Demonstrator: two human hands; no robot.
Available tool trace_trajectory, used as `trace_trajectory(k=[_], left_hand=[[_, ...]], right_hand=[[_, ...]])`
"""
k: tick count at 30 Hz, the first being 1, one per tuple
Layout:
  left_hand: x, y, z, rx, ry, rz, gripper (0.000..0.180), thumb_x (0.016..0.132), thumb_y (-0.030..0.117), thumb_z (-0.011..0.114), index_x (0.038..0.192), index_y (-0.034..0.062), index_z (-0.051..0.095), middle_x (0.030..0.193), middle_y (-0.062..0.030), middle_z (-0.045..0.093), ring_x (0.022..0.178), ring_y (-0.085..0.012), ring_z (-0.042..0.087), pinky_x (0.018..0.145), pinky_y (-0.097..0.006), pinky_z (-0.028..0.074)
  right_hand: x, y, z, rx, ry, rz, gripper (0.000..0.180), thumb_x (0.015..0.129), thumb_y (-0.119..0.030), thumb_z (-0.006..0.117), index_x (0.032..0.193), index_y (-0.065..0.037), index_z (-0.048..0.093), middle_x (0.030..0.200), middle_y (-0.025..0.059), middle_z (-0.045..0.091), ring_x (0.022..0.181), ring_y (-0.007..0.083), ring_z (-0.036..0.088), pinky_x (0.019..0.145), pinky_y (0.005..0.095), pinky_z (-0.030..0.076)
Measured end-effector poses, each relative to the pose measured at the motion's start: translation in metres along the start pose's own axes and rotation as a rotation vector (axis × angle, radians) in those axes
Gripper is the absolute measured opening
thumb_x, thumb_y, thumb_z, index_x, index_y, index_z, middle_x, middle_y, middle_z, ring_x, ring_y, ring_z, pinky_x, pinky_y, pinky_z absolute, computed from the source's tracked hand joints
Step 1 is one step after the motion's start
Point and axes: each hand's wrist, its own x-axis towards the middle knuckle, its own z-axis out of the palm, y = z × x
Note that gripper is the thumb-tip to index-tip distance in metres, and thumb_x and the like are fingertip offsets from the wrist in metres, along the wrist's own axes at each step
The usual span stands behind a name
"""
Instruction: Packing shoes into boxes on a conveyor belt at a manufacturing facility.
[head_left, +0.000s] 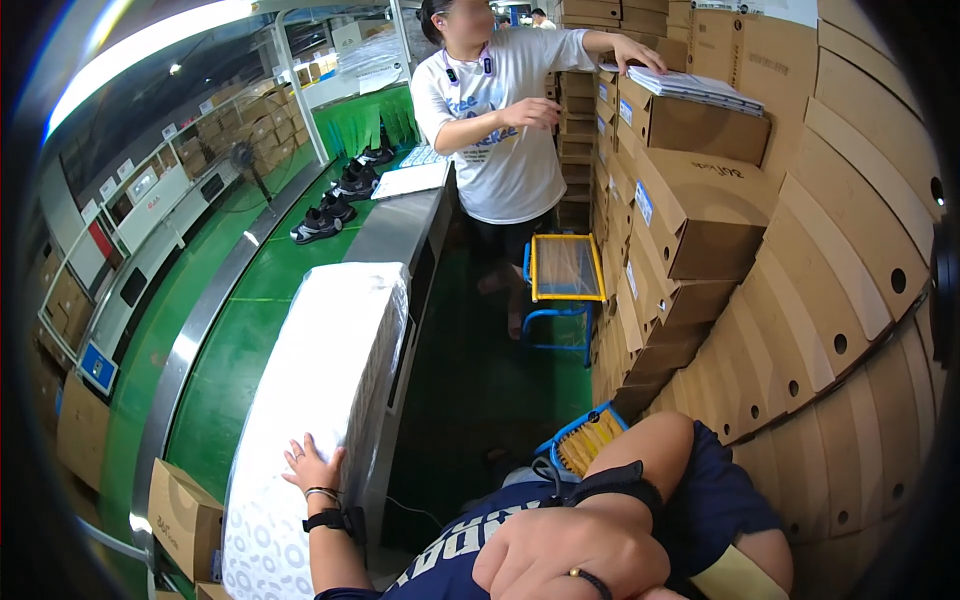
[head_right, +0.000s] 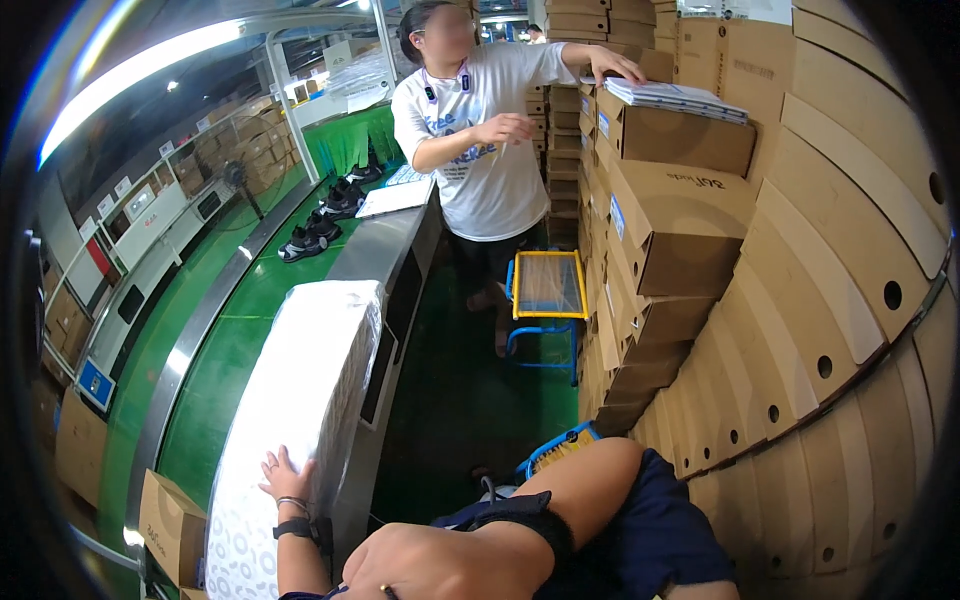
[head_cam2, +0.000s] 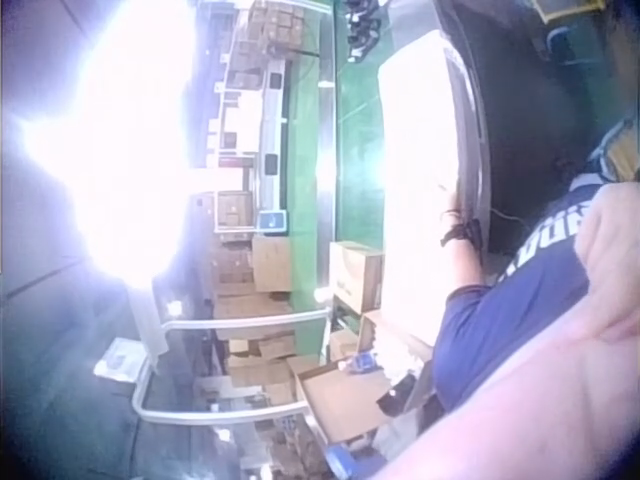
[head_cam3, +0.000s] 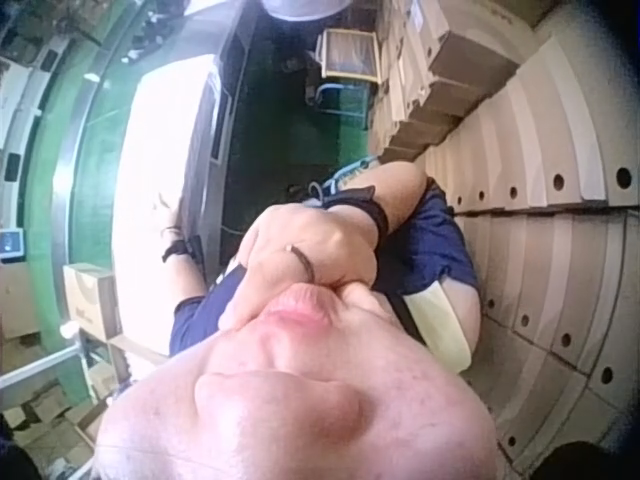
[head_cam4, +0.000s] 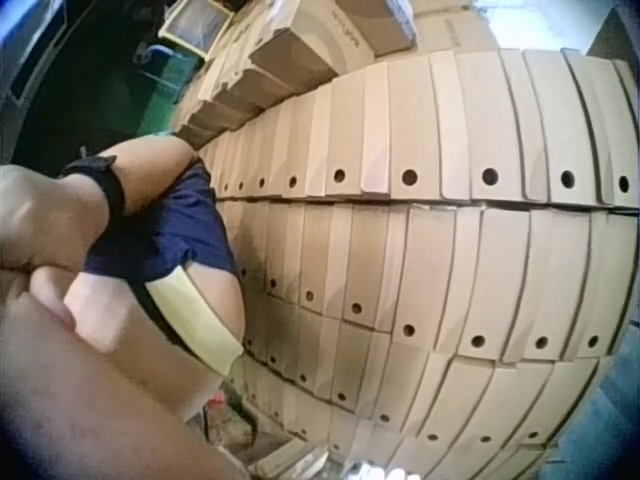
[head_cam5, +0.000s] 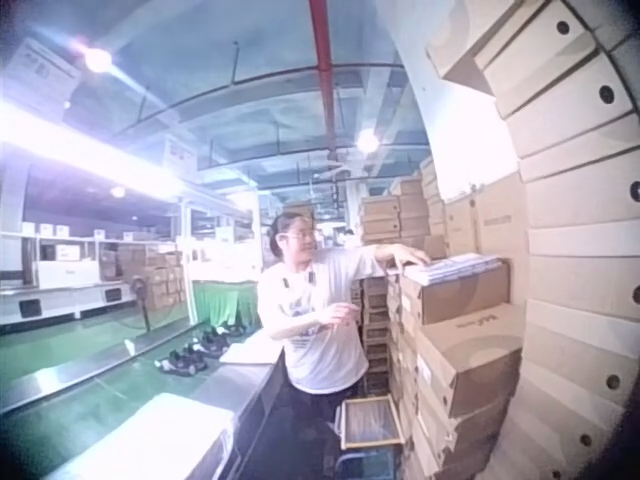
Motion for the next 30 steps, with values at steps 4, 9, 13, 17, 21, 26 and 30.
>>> trace_trajectory(k=[4, 9, 13, 17, 21, 26, 30], left_hand=[[-0.002, 0.000, -0.002, -0.002, -0.002, 0.000, 0.079, 0.066, 0.050, 0.064, 0.132, 0.0167, 0.036, 0.140, -0.0172, 0.025, 0.131, -0.0365, 0.018, 0.099, -0.061, 0.013], [0.000, 0.002, -0.003, 0.001, -0.008, -0.003, 0.079, 0.066, 0.050, 0.065, 0.132, 0.0168, 0.036, 0.140, -0.0171, 0.025, 0.131, -0.0364, 0.018, 0.099, -0.061, 0.013], [0.000, 0.000, 0.000, 0.004, -0.003, -0.010, 0.079, 0.066, 0.049, 0.065, 0.132, 0.0170, 0.036, 0.141, -0.0168, 0.025, 0.131, -0.0362, 0.018, 0.099, -0.061, 0.013], [0.001, 0.000, 0.002, -0.007, 0.014, -0.001, 0.079, 0.066, 0.049, 0.065, 0.132, 0.0171, 0.036, 0.141, -0.0167, 0.025, 0.131, -0.0361, 0.018, 0.099, -0.061, 0.013], [0.000, -0.001, 0.000, -0.007, 0.000, -0.028, 0.078, 0.066, 0.049, 0.065, 0.131, 0.0169, 0.037, 0.141, -0.0167, 0.025, 0.131, -0.0362, 0.017, 0.099, -0.061, 0.012], [-0.001, 0.001, -0.003, -0.010, -0.013, -0.012, 0.079, 0.067, 0.053, 0.063, 0.131, 0.0163, 0.037, 0.140, -0.0169, 0.025, 0.131, -0.0361, 0.017, 0.100, -0.061, 0.012], [0.002, -0.005, 0.002, 0.025, 0.009, 0.028, 0.078, 0.068, 0.056, 0.059, 0.131, 0.0151, 0.037, 0.140, -0.0173, 0.025, 0.130, -0.0359, 0.018, 0.099, -0.061, 0.012]], right_hand=[[-0.004, -0.002, -0.012, -0.094, -0.085, 0.007, 0.045, 0.088, -0.034, 0.046, 0.098, 0.009, 0.056, 0.083, 0.0124, 0.063, 0.061, 0.0251, 0.060, 0.052, 0.0310, 0.045], [-0.016, 0.002, -0.020, -0.185, -0.148, -0.049, 0.041, 0.087, -0.035, 0.047, 0.095, 0.003, 0.056, 0.080, 0.0100, 0.062, 0.060, 0.0238, 0.060, 0.052, 0.0322, 0.043], [-0.007, -0.006, -0.022, -0.166, -0.145, 0.032, 0.045, 0.087, -0.041, 0.046, 0.093, 0.002, 0.056, 0.076, 0.0091, 0.061, 0.057, 0.0231, 0.058, 0.049, 0.0314, 0.040], [-0.007, -0.006, -0.026, -0.159, -0.147, 0.011, 0.051, 0.085, -0.049, 0.046, 0.089, 0.002, 0.055, 0.068, 0.0071, 0.057, 0.051, 0.0220, 0.054, 0.045, 0.0313, 0.037], [-0.011, 0.002, -0.030, -0.130, -0.194, 0.021, 0.042, 0.086, -0.042, 0.049, 0.081, -0.001, 0.055, 0.059, 0.0055, 0.052, 0.047, 0.0205, 0.051, 0.044, 0.0308, 0.035], [-0.009, 0.002, -0.038, -0.023, -0.254, 0.239, 0.033, 0.086, -0.035, 0.052, 0.073, -0.005, 0.052, 0.057, 0.0055, 0.052, 0.046, 0.0214, 0.049, 0.045, 0.0304, 0.036], [-0.008, 0.010, -0.034, 0.264, -0.139, 0.546, 0.047, 0.078, -0.045, 0.058, 0.092, 0.000, 0.053, 0.080, 0.0089, 0.057, 0.063, 0.0191, 0.054, 0.052, 0.0268, 0.039]])
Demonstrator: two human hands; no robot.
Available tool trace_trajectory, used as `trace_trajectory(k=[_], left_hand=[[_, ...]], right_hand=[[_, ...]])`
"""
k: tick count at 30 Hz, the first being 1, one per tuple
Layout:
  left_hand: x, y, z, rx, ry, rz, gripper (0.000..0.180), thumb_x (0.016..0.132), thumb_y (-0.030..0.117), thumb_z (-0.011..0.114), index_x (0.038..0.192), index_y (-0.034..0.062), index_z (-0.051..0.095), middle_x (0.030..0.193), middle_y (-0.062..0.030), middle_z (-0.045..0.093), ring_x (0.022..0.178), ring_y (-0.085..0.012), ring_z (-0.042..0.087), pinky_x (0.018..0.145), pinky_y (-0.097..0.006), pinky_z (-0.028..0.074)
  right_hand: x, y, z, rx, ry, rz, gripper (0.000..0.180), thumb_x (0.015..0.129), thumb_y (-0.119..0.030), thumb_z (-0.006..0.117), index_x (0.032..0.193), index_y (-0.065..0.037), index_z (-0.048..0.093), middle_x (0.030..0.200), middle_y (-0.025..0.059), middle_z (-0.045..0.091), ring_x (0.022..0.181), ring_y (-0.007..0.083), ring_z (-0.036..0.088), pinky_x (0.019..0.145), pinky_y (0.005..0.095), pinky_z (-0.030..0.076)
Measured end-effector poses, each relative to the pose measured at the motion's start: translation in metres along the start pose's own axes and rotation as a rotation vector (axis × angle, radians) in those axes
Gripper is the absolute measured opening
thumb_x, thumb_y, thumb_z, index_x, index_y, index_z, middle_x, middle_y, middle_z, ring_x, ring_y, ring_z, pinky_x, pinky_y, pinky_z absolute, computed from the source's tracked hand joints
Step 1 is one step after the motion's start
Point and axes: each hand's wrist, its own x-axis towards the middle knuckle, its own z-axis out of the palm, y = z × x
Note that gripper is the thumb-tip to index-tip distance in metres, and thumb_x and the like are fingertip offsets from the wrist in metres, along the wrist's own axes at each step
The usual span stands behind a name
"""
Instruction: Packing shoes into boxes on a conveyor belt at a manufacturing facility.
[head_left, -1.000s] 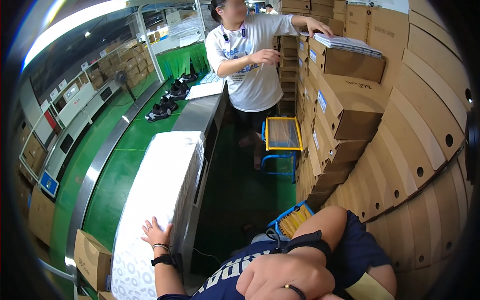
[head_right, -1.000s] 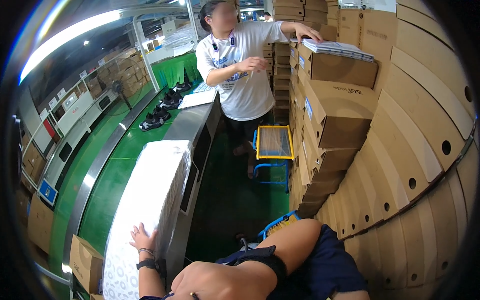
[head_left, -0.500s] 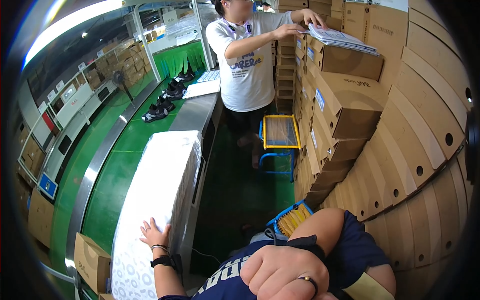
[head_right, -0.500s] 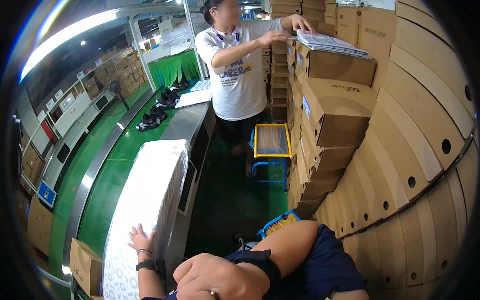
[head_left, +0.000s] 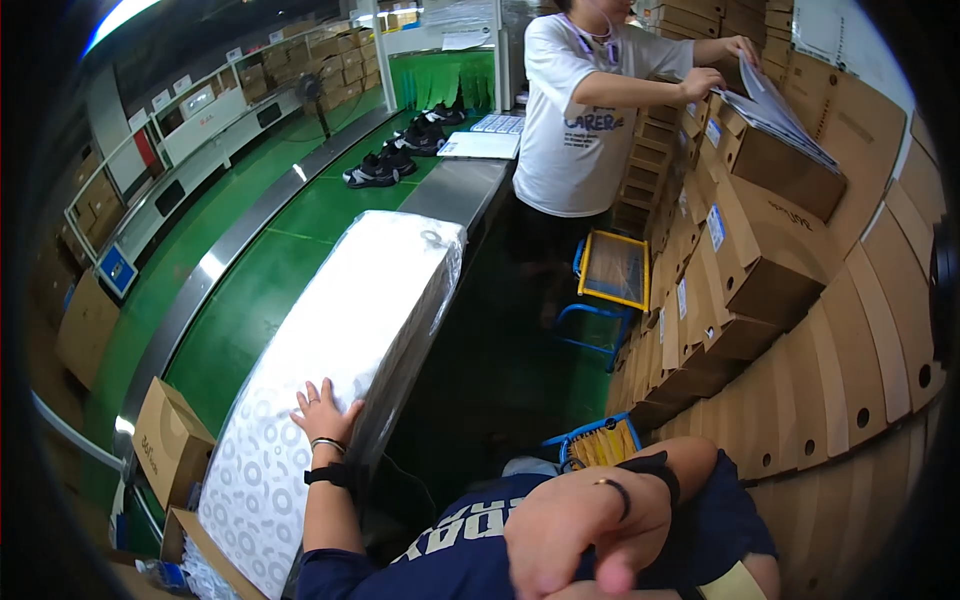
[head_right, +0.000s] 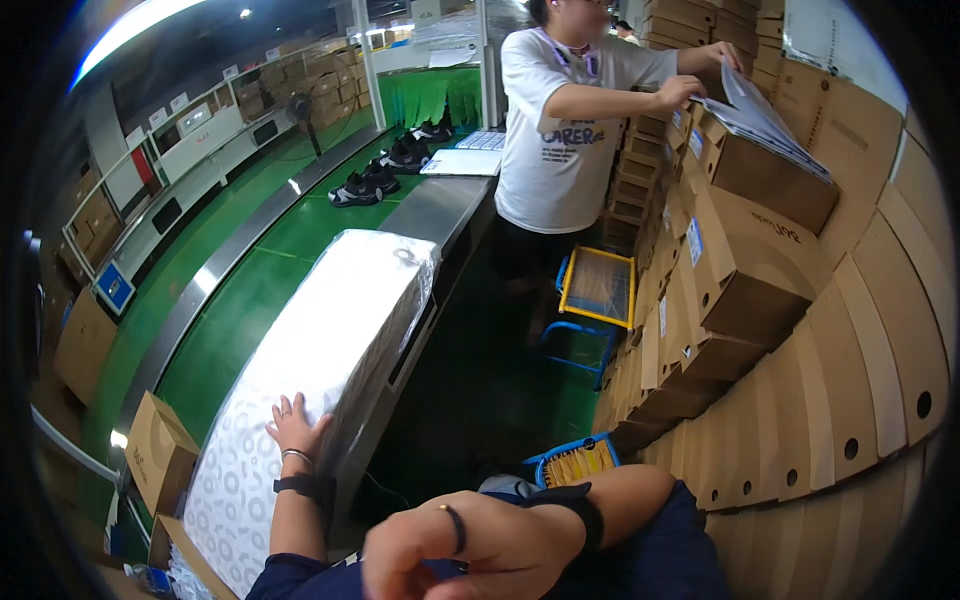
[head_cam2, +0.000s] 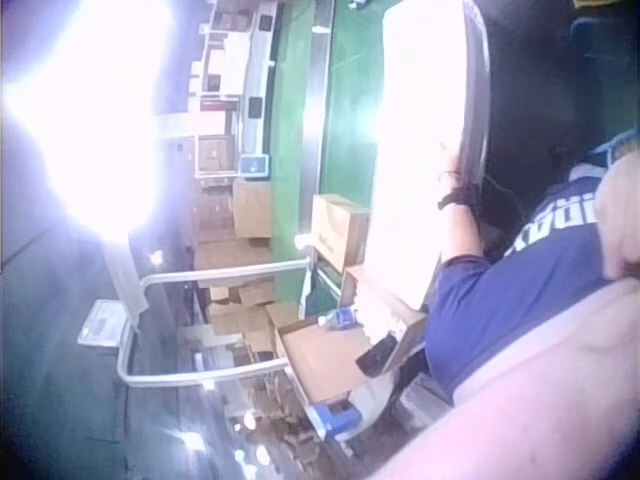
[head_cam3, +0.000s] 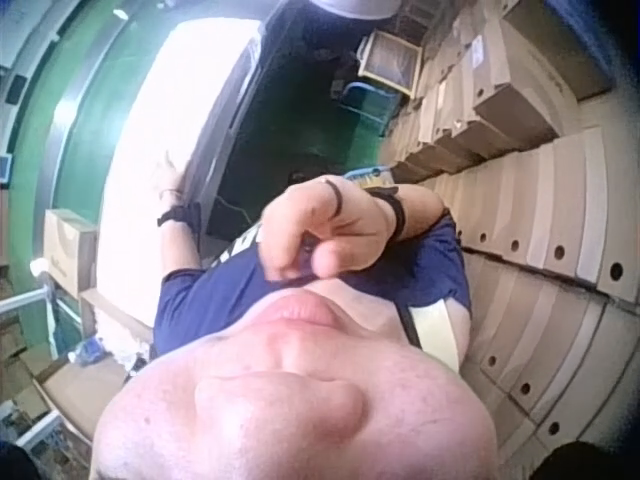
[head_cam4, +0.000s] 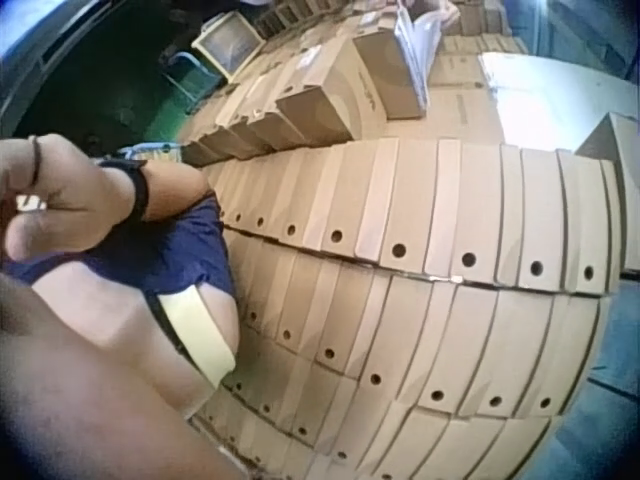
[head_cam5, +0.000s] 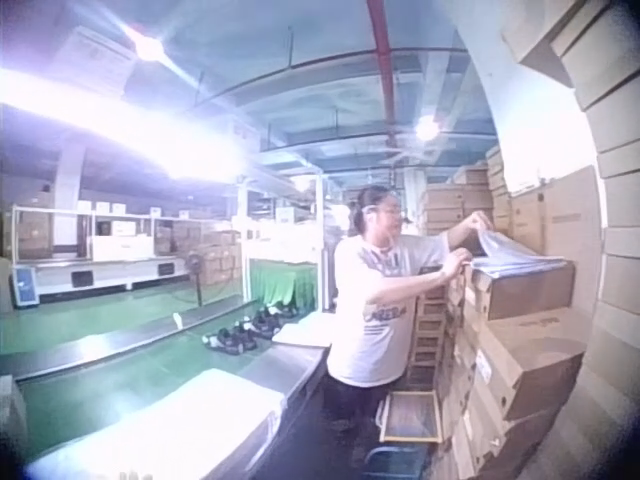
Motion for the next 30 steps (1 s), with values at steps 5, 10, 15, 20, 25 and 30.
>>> trace_trajectory(k=[5, 10, 15, 20, 25, 30], left_hand=[[-0.002, 0.003, -0.007, -0.009, -0.007, -0.009, 0.079, 0.067, 0.055, 0.061, 0.130, 0.0144, 0.037, 0.139, -0.0185, 0.026, 0.130, -0.0372, 0.018, 0.100, -0.060, 0.013], [0.002, 0.004, 0.003, -0.029, 0.024, 0.016, 0.081, 0.065, 0.055, 0.063, 0.129, 0.0135, 0.038, 0.138, -0.0192, 0.027, 0.129, -0.0382, 0.019, 0.099, -0.061, 0.013], [-0.001, 0.004, -0.003, -0.058, 0.030, 0.011, 0.080, 0.064, 0.053, 0.064, 0.128, 0.0126, 0.040, 0.137, -0.0200, 0.028, 0.128, -0.0387, 0.019, 0.099, -0.061, 0.013], [-0.001, 0.004, -0.003, -0.082, 0.033, 0.005, 0.079, 0.061, 0.049, 0.067, 0.126, 0.0118, 0.041, 0.137, -0.0205, 0.028, 0.128, -0.0387, 0.019, 0.099, -0.060, 0.012], [0.000, 0.005, -0.004, -0.084, 0.034, -0.002, 0.080, 0.060, 0.049, 0.068, 0.126, 0.0114, 0.042, 0.137, -0.0208, 0.029, 0.128, -0.0385, 0.019, 0.100, -0.060, 0.012], [0.000, 0.004, -0.001, -0.102, 0.037, 0.001, 0.080, 0.060, 0.049, 0.068, 0.126, 0.0116, 0.043, 0.137, -0.0207, 0.029, 0.128, -0.0384, 0.019, 0.100, -0.060, 0.012]], right_hand=[[0.012, 0.007, 0.009, 0.393, -0.244, 0.143, 0.105, 0.060, -0.063, 0.062, 0.129, 0.010, 0.029, 0.119, 0.0167, 0.049, 0.101, 0.0260, 0.051, 0.083, 0.0341, 0.042], [0.028, 0.008, -0.015, 0.315, -0.278, 0.138, 0.081, 0.068, -0.063, 0.054, 0.112, 0.005, 0.049, 0.104, 0.0177, 0.057, 0.097, 0.0317, 0.055, 0.080, 0.0368, 0.044], [0.028, 0.022, -0.044, -0.113, -0.276, -0.179, 0.064, 0.076, -0.058, 0.048, 0.095, 0.004, 0.056, 0.079, 0.0144, 0.058, 0.067, 0.0334, 0.056, 0.057, 0.0376, 0.046], [0.035, 0.019, -0.052, -0.063, -0.199, -0.223, 0.053, 0.083, -0.048, 0.047, 0.083, 0.003, 0.056, 0.064, 0.0118, 0.052, 0.052, 0.0315, 0.051, 0.046, 0.0373, 0.041], [0.046, 0.017, -0.066, -0.042, -0.263, -0.254, 0.044, 0.087, -0.040, 0.048, 0.079, 0.003, 0.055, 0.061, 0.0112, 0.050, 0.050, 0.0305, 0.050, 0.044, 0.0360, 0.040], [0.040, 0.013, -0.065, 0.036, -0.273, -0.248, 0.029, 0.087, -0.025, 0.052, 0.075, 0.001, 0.054, 0.061, 0.0115, 0.052, 0.049, 0.0287, 0.051, 0.044, 0.0346, 0.040]])
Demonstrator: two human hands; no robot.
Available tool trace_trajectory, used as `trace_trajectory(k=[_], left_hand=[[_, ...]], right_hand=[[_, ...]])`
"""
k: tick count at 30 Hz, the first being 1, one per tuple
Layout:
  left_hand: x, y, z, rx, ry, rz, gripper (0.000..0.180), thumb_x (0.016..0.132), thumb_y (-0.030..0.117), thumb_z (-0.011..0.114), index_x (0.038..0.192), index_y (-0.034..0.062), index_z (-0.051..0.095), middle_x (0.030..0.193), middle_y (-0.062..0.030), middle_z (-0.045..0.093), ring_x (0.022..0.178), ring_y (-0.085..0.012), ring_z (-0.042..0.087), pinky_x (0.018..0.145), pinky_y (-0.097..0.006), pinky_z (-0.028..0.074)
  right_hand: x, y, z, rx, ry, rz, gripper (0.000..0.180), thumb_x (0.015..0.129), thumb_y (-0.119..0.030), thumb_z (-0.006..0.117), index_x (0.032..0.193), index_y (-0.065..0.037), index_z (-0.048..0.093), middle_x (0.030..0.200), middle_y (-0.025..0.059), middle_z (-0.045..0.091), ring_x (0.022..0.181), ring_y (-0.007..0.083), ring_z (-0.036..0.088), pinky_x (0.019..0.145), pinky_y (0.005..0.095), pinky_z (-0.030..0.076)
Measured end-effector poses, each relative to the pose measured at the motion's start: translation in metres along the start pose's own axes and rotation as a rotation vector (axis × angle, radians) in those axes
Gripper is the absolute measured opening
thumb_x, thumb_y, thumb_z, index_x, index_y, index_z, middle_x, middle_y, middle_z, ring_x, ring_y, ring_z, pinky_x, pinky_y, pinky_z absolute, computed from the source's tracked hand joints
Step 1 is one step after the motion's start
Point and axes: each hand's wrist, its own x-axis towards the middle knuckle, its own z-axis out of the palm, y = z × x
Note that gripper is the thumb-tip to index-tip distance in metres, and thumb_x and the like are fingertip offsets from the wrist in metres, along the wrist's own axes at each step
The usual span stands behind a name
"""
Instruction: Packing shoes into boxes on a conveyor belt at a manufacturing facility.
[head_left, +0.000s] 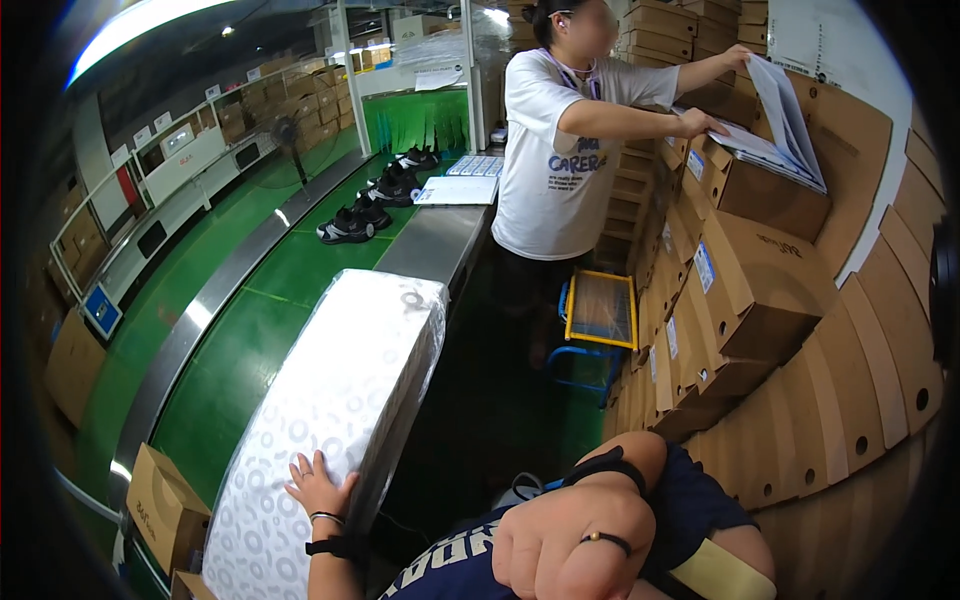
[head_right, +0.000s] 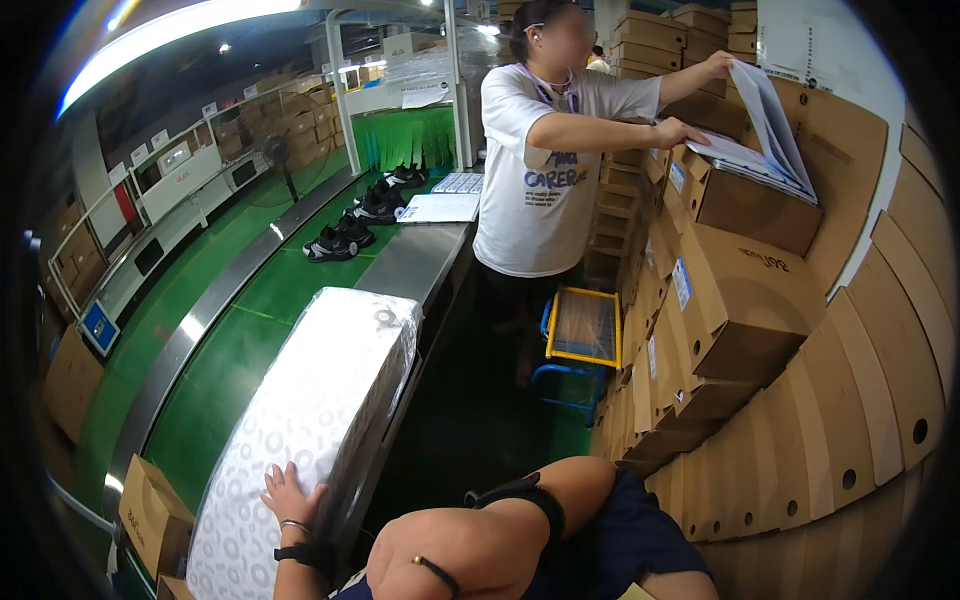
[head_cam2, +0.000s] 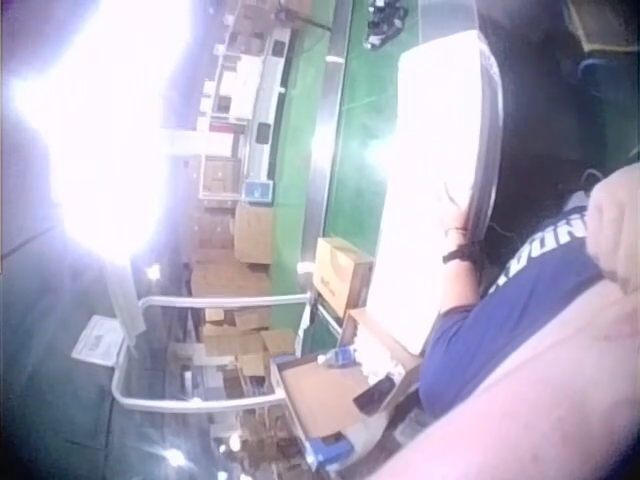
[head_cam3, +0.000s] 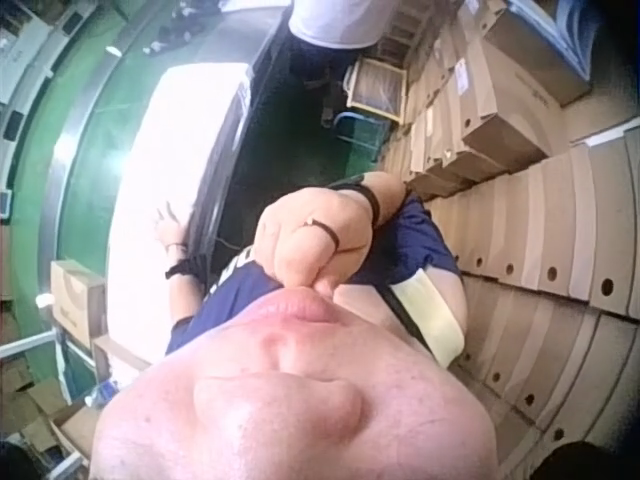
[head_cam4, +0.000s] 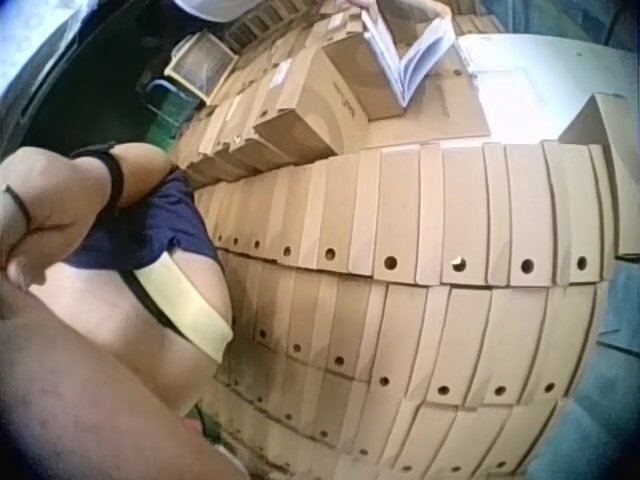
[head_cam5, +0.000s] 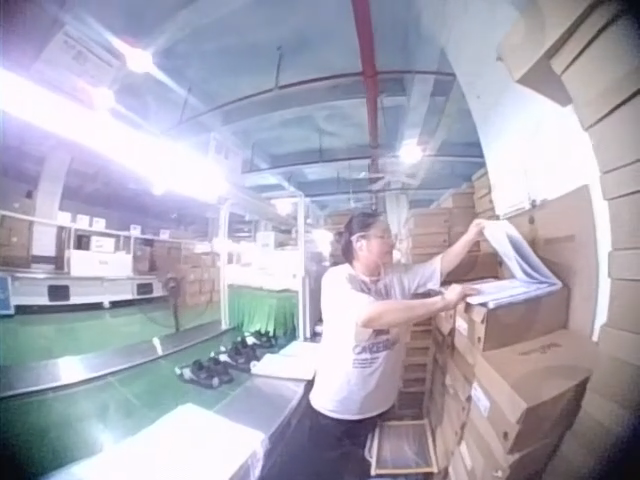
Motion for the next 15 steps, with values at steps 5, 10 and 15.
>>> trace_trajectory(k=[5, 10, 15], left_hand=[[0.001, -0.001, 0.001, 0.008, -0.017, -0.013, 0.080, 0.060, 0.049, 0.068, 0.127, 0.0120, 0.042, 0.137, -0.0199, 0.029, 0.129, -0.0377, 0.018, 0.100, -0.060, 0.011], [0.000, 0.004, -0.004, 0.002, -0.040, -0.034, 0.082, 0.060, 0.049, 0.068, 0.128, 0.0123, 0.041, 0.138, -0.0193, 0.028, 0.130, -0.0365, 0.017, 0.101, -0.059, 0.011], [0.002, 0.004, -0.002, 0.002, -0.033, -0.028, 0.082, 0.060, 0.049, 0.068, 0.128, 0.0126, 0.041, 0.138, -0.0190, 0.028, 0.130, -0.0364, 0.017, 0.101, -0.059, 0.011]], right_hand=[[-0.005, -0.012, 0.009, -0.044, 0.198, 0.166, 0.020, 0.086, -0.019, 0.052, 0.080, -0.001, 0.051, 0.063, 0.0093, 0.049, 0.057, 0.0290, 0.050, 0.056, 0.0342, 0.043], [0.005, -0.004, 0.010, -0.643, 0.165, -0.070, 0.015, 0.083, -0.016, 0.057, 0.083, -0.001, 0.055, 0.080, 0.0117, 0.060, 0.060, 0.0243, 0.058, 0.051, 0.0301, 0.045], [0.015, -0.011, 0.024, -1.137, 0.239, -0.225, 0.016, 0.081, -0.015, 0.057, 0.090, -0.001, 0.055, 0.082, 0.0132, 0.060, 0.060, 0.0222, 0.059, 0.050, 0.0297, 0.046]])
